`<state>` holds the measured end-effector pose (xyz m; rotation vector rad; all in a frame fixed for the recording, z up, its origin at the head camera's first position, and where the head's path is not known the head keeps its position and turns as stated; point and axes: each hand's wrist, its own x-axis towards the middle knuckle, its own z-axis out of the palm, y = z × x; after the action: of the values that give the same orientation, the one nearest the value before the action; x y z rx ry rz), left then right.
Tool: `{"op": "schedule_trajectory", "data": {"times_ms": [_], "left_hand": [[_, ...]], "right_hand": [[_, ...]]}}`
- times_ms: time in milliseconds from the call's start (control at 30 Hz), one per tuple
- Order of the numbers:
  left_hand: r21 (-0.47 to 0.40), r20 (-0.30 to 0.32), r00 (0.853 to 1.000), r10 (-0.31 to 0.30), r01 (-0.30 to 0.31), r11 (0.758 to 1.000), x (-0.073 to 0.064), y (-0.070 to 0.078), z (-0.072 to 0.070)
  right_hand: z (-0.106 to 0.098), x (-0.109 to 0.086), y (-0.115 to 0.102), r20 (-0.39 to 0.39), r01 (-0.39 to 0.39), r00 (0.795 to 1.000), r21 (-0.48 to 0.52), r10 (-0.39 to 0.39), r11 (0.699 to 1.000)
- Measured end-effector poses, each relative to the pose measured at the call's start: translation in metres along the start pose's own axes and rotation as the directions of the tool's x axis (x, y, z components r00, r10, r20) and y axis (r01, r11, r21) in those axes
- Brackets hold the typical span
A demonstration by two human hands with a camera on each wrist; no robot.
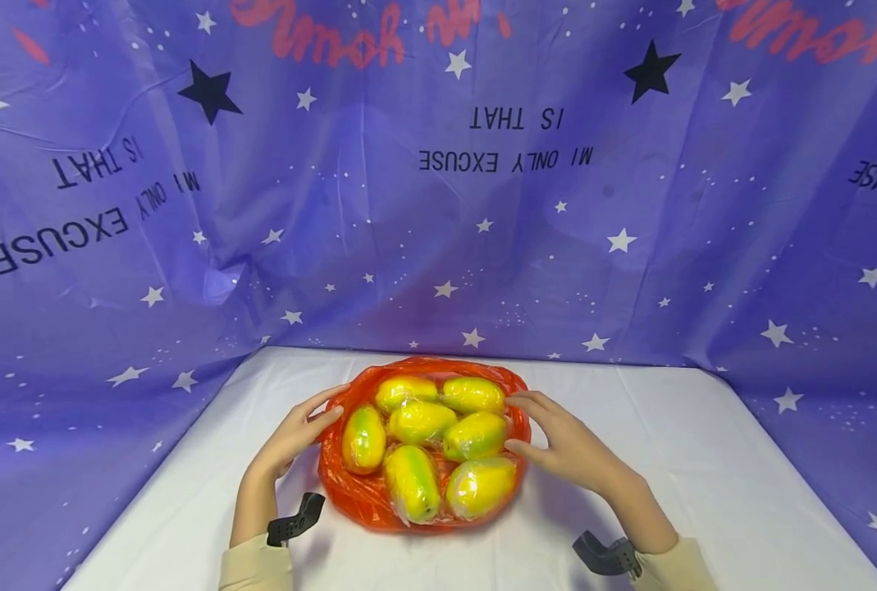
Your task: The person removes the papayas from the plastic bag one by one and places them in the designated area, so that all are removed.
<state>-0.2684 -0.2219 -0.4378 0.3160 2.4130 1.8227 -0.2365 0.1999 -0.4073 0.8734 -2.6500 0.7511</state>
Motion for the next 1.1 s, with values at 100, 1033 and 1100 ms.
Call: {"op": "schedule_trajectory", "data": {"times_ms": [100,1033,1100], "left_hand": [[0.005,0.019,1.0,0.009,-0.009,1.0,0.001,-0.002,0.0],[0.083,0.109,0.993,0.051,-0.06,0.995,0.001,-0.006,0.004],[0.09,0.11,0.993,0.048,-0.058,0.994,0.002,-0.006,0.005]], "right_hand": [[0.004,0.001,-0.002,0.014,-0.019,1.0,0.02,0.019,1.0],[0.035,0.025,0.002,0.147,0.033,0.988,0.138,-0.053,0.99],[0.036,0.025,0.003,0.146,0.033,0.988,0.138,-0.054,0.99]]}}
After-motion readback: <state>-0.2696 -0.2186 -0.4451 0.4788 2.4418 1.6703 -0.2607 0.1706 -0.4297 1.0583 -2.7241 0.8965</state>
